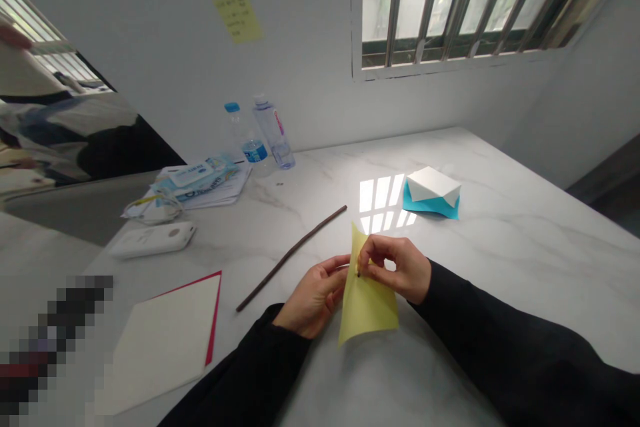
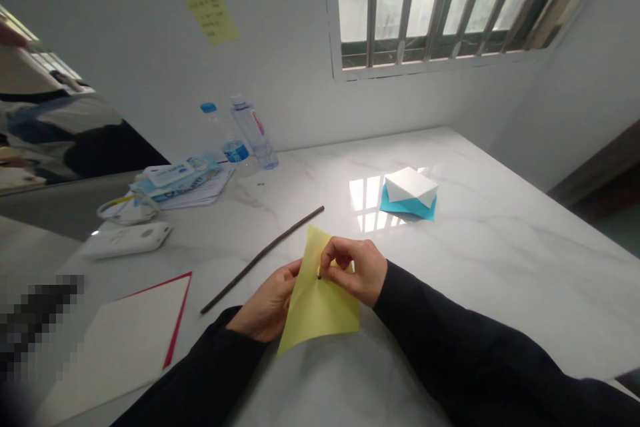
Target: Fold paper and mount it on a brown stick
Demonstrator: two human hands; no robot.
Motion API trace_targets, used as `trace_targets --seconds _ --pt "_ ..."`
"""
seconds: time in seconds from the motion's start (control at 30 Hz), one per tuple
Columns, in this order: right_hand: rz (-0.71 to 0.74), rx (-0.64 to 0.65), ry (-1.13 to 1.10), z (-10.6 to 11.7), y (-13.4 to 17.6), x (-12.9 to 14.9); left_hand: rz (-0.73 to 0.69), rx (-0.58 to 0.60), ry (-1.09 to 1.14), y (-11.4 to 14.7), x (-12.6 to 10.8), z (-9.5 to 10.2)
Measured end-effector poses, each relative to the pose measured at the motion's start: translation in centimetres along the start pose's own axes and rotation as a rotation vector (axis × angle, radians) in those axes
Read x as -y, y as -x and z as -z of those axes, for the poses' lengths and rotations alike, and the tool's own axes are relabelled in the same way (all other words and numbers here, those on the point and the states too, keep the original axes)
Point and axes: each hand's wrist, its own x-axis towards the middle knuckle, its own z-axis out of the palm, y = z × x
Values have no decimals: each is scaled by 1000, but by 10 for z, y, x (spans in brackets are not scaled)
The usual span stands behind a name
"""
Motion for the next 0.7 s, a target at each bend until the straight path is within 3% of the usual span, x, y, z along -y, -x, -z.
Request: trace_targets --seconds 0.7 --pt "28 -33 5 -1 0 0 11 14 2 7 -9 -10"
